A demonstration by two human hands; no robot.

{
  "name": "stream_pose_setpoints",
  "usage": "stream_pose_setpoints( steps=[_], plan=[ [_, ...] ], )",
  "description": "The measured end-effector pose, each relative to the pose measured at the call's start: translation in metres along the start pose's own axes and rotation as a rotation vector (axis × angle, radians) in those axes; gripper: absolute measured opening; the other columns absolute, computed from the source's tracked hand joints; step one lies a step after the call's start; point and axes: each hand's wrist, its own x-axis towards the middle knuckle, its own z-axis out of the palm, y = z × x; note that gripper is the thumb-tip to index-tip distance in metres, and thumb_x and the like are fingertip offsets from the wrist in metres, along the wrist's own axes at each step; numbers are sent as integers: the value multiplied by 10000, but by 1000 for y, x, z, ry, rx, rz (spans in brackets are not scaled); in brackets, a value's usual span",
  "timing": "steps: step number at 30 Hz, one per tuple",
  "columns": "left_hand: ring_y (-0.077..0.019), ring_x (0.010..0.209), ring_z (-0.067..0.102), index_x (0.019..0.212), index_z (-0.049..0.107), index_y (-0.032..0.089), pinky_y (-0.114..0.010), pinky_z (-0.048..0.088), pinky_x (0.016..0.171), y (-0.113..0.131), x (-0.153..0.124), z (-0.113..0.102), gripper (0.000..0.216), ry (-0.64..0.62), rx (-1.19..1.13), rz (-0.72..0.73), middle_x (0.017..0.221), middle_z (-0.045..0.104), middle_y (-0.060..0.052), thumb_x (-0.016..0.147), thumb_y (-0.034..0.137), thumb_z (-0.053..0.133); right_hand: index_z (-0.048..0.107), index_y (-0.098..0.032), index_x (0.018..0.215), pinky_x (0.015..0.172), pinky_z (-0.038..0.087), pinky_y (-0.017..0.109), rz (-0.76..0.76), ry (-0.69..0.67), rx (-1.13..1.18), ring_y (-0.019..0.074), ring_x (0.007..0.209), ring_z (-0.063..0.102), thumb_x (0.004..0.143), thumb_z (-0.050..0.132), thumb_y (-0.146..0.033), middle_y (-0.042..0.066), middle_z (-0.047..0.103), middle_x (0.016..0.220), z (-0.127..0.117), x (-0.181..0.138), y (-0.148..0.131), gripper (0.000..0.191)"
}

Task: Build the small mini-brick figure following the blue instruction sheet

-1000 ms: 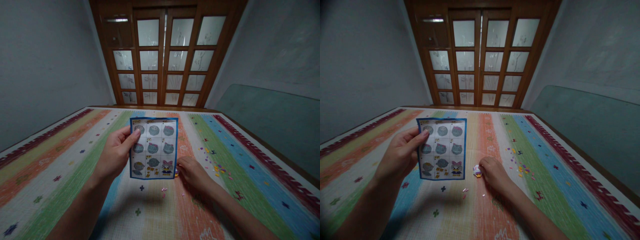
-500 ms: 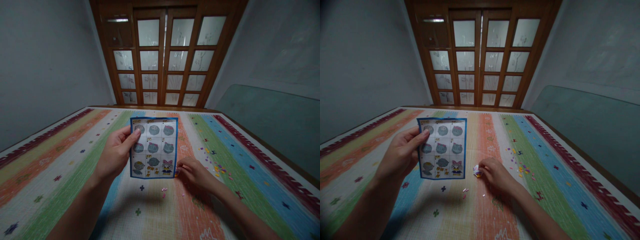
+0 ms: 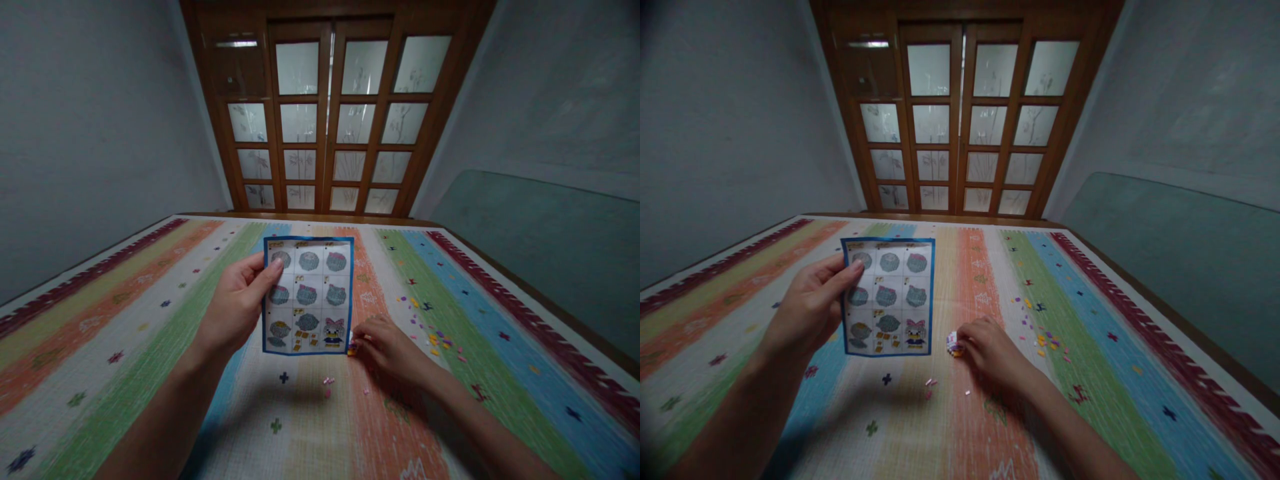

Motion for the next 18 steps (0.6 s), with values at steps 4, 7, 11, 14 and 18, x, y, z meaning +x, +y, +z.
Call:
stream_pose_setpoints(
  steps=[4,7,11,14,18],
  plan=[
    [-159,587,640,862,670,129,-234,497,533,1,0,1,227,10,16,0,679,697,-27,756,329,654,637,-179,835,774,425,327,-6,-1,-5,186,802,568,899,494,-225,66,667,810,1,0,1,163],
    [-164,590,643,856,669,133,-239,499,534,2,0,0,227,11,25,-2,676,698,-27,752,334,653,634,-180,838,775,423,331,-3,2,-8,185,798,566,896,495,-216,63,667,813,0,0,-1,155],
    [-173,590,643,863,673,136,-253,505,531,2,0,1,242,14,39,-2,683,700,-35,747,347,650,633,-180,834,772,420,331,3,-6,-17,186,802,568,891,491,-200,65,666,816,-2,1,-3,155],
    [-169,590,642,871,675,139,-247,501,531,1,0,1,238,15,41,1,684,699,-33,752,343,646,632,-184,819,768,418,326,10,-5,-9,183,798,569,889,496,-211,61,667,808,-2,1,-5,155],
    [-158,579,633,860,679,138,-237,494,528,0,1,0,235,9,31,5,676,695,-27,748,343,654,630,-182,828,775,416,327,7,-18,-23,182,798,570,898,478,-206,60,667,803,-2,1,-5,169]
  ],
)
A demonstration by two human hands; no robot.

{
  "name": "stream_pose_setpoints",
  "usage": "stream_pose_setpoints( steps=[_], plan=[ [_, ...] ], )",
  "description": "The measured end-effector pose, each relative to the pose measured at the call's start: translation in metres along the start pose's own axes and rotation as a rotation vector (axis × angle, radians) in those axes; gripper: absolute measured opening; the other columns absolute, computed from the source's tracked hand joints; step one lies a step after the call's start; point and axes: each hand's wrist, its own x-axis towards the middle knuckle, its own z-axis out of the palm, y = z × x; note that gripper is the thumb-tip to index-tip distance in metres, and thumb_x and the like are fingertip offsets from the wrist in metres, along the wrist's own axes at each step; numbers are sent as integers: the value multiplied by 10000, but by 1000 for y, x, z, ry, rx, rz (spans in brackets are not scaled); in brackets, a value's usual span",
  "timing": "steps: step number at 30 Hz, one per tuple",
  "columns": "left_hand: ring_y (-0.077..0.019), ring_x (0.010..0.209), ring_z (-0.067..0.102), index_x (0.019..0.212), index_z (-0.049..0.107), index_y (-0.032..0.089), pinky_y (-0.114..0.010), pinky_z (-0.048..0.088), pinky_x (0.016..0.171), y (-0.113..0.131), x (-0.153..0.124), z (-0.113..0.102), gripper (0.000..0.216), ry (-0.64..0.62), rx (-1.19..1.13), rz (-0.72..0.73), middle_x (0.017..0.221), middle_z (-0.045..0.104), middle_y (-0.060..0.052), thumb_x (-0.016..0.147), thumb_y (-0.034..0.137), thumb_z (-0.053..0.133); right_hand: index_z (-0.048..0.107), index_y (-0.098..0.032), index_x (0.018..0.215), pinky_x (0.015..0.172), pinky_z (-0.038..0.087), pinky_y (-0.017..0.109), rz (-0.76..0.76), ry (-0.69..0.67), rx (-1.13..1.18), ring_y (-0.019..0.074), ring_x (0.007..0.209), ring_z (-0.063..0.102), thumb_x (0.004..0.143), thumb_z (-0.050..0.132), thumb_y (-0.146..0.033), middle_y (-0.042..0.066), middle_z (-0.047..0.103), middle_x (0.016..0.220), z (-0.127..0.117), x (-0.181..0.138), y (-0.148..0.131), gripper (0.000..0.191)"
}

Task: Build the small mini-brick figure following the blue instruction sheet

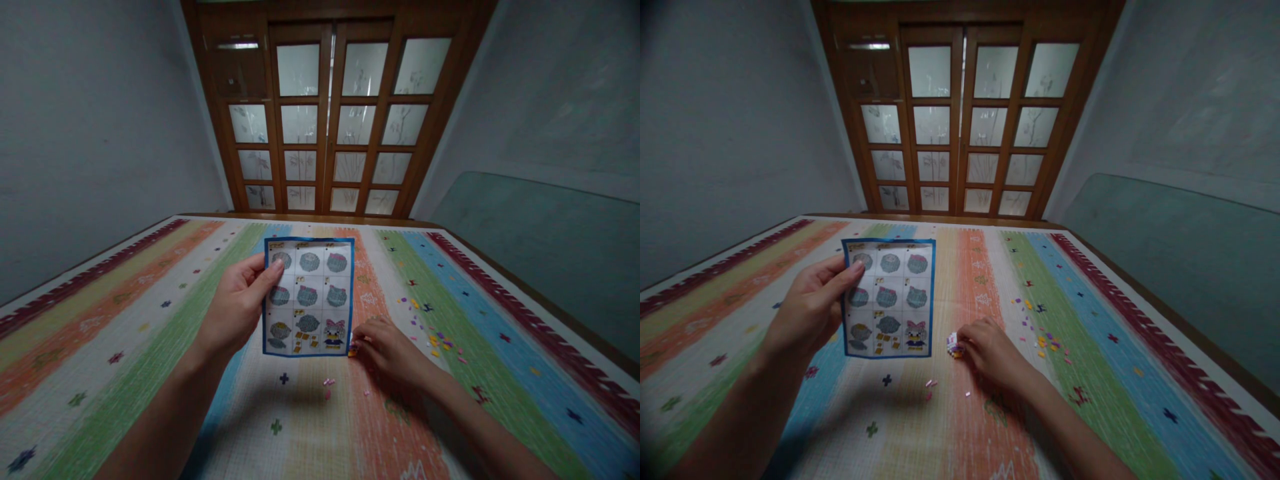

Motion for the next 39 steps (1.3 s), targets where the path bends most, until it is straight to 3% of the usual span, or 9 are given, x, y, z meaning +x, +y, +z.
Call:
stream_pose_setpoints(
  steps=[39],
  plan=[
    [-142,571,625,879,686,138,-212,481,517,-1,-2,0,216,-28,-25,15,675,692,-20,779,324,639,653,-173,893,806,416,349,-6,-20,19,198,835,575,912,467,-240,79,680,847,1,1,3,199]
  ],
)
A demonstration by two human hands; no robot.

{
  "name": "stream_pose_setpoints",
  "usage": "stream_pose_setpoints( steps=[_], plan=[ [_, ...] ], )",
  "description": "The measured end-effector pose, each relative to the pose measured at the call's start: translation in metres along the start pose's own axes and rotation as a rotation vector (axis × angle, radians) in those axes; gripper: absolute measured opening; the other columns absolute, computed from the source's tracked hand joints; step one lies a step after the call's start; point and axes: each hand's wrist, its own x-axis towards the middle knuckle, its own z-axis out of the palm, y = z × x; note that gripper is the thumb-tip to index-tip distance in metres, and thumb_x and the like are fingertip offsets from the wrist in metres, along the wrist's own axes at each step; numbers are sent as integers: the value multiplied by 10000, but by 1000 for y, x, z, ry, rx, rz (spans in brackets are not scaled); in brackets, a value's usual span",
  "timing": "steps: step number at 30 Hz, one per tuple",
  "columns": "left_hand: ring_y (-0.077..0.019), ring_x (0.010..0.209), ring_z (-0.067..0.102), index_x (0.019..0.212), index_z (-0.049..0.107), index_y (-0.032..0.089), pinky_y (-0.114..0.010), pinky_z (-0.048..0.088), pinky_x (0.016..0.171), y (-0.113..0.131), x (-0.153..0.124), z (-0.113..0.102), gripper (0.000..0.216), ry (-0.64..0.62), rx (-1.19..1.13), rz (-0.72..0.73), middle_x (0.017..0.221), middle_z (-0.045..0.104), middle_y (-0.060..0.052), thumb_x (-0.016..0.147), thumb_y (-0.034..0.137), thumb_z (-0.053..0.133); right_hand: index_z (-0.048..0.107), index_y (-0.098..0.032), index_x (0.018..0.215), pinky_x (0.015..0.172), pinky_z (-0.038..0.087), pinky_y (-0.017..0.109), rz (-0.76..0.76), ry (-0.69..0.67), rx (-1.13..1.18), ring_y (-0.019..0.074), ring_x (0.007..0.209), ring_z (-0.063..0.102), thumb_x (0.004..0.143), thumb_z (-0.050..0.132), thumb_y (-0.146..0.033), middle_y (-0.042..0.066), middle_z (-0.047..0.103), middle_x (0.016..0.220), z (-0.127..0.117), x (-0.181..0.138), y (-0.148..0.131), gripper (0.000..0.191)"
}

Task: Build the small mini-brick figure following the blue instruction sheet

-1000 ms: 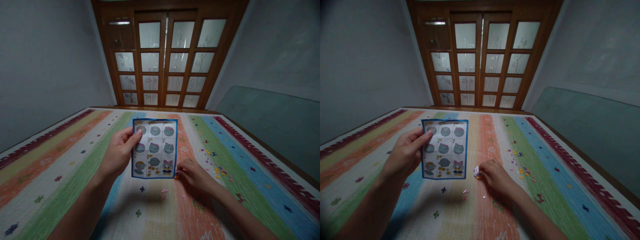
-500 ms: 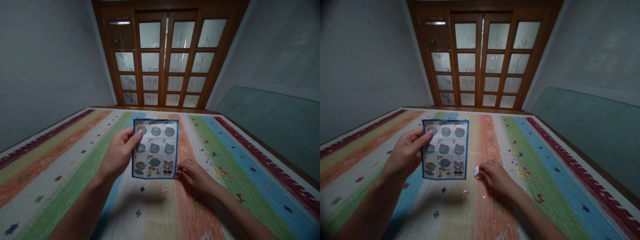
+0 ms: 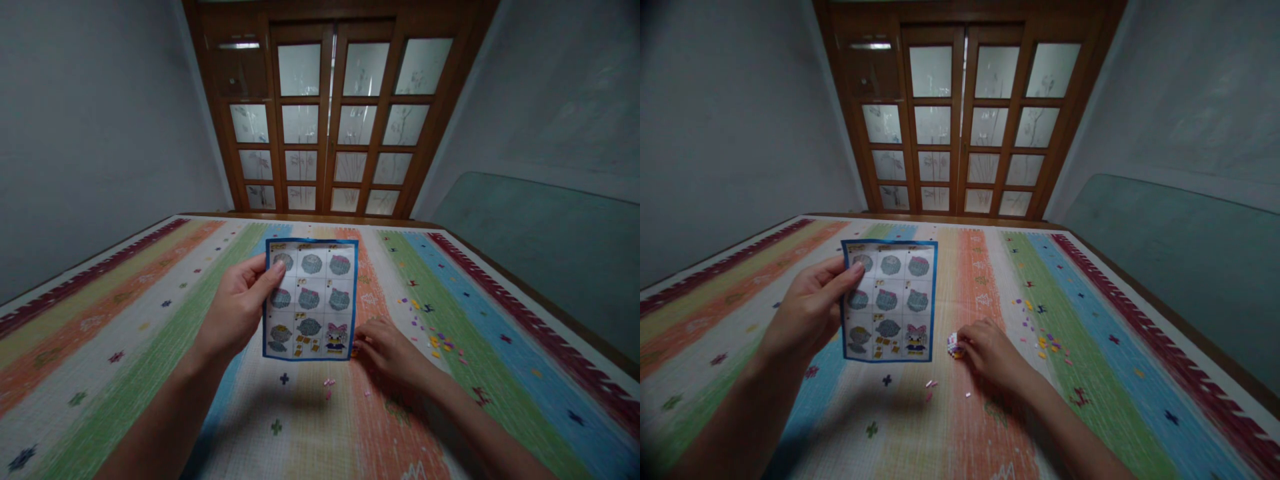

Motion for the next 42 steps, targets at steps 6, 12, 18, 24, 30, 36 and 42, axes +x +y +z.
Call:
stream_pose_setpoints(
  steps=[6,12,18,24,30,36,42],
  plan=[
    [-139,578,630,863,682,142,-209,489,531,1,0,0,197,-4,-11,5,677,694,-17,781,316,639,656,-177,891,806,414,354,20,5,2,205,845,573,908,476,-238,79,682,858,0,0,-1,191],
    [-129,563,616,827,679,145,-198,479,518,1,0,0,184,0,-23,2,660,688,-11,764,316,659,656,-163,894,812,408,353,31,-2,-2,207,853,575,898,495,-203,77,681,856,0,0,-3,166],
    [-135,549,618,811,677,140,-205,478,510,2,-1,0,186,9,-26,1,642,685,-14,761,318,660,653,-173,899,811,407,350,33,-3,-13,208,850,575,889,509,-189,71,683,858,0,1,-3,145],
    [-133,560,628,850,678,143,-204,483,520,2,-1,-1,184,-1,-24,-5,654,688,-12,779,310,649,651,-174,883,811,412,353,28,-2,-11,206,847,579,895,497,-197,71,684,854,0,0,-2,156],
    [-130,570,625,837,681,146,-203,478,532,1,-1,-2,176,4,-21,5,666,690,-11,783,310,648,654,-177,888,823,416,360,21,0,-2,206,860,583,897,493,-208,78,690,875,1,1,-2,164],
    [-126,553,617,833,677,147,-200,473,519,1,-1,-1,177,0,-22,-7,654,684,-9,781,314,649,651,-177,883,817,416,353,19,0,-11,202,846,589,896,487,-202,75,687,858,1,1,-2,167],
    [-132,553,625,815,668,146,-207,478,522,3,-1,1,168,11,-29,-12,651,685,-8,768,306,657,651,-180,887,815,415,348,24,-2,-4,202,846,584,899,485,-213,73,687,864,-2,1,-4,170]
  ],
)
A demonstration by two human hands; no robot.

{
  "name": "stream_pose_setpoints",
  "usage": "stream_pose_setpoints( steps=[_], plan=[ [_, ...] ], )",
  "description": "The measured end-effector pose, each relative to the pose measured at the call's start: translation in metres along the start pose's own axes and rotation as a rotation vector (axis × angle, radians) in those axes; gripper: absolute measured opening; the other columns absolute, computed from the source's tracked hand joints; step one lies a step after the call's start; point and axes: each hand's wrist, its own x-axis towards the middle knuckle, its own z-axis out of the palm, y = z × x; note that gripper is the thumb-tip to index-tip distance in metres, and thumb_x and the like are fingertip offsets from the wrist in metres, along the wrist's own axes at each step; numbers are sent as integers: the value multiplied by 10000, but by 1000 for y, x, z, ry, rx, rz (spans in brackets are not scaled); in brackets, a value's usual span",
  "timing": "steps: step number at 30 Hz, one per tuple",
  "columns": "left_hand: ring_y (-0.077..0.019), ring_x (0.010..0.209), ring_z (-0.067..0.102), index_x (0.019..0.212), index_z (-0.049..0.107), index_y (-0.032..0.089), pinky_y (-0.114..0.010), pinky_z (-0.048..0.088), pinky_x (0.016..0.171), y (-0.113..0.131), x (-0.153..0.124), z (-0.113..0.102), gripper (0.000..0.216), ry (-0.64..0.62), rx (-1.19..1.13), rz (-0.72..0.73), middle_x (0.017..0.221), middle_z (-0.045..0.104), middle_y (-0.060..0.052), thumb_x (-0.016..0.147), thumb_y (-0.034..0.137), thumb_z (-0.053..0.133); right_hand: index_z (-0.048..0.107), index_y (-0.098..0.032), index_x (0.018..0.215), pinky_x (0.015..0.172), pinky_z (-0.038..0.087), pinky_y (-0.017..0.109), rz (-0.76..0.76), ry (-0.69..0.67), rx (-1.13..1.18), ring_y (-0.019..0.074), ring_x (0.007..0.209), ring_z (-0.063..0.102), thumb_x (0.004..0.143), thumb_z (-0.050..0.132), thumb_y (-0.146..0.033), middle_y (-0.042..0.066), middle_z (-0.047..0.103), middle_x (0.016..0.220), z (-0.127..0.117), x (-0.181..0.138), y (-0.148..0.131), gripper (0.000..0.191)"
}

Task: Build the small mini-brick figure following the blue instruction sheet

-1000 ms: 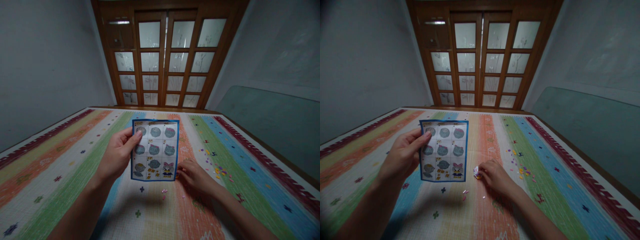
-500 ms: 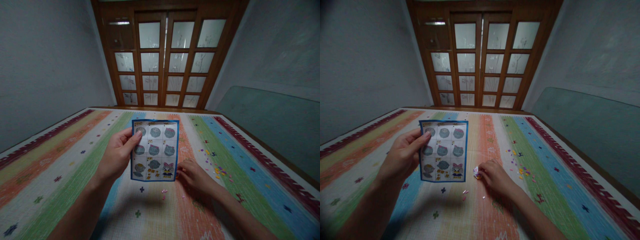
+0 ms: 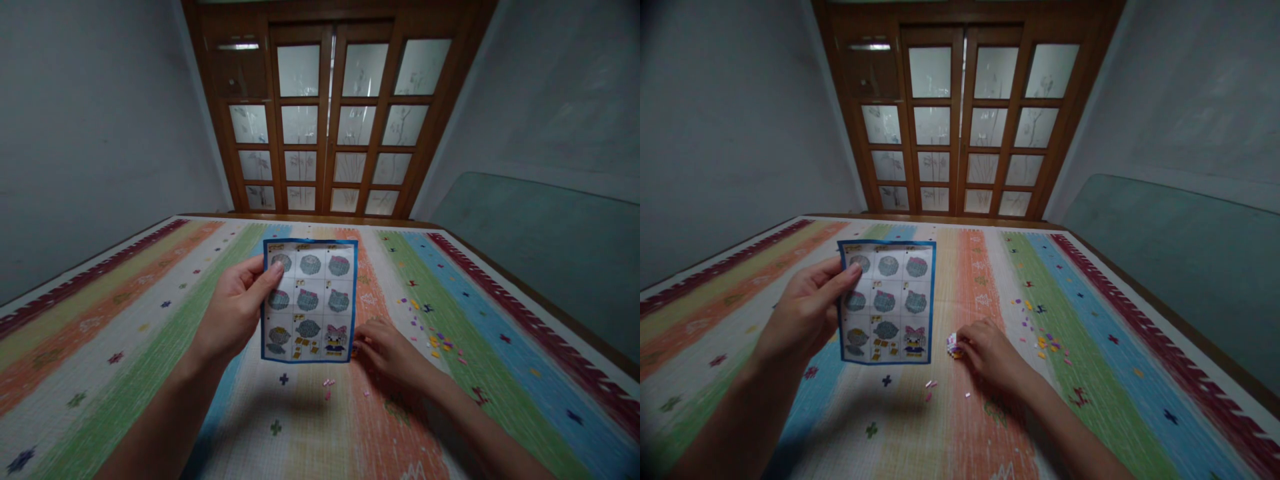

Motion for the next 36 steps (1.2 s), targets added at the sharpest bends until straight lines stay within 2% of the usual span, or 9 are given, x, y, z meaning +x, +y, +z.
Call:
stream_pose_setpoints(
  steps=[8,15,36],
  plan=[
    [-165,585,641,860,670,141,-243,502,534,2,-1,1,230,18,50,-8,690,700,-29,754,344,651,656,-179,902,818,411,366,6,-10,-6,209,854,575,906,469,-216,83,684,872,1,-1,0,191],
    [-143,554,624,837,672,139,-221,489,514,2,0,0,210,11,39,-4,662,692,-24,763,335,648,664,-178,914,821,410,361,4,-11,-5,211,866,582,905,477,-222,85,689,879,1,-1,1,192],
    [-172,588,646,858,667,138,-246,503,529,2,0,1,252,28,56,-9,683,698,-35,739,360,663,653,-177,901,822,401,360,-11,-10,12,199,848,583,904,479,-205,80,692,871,2,-1,0,176]
  ],
)
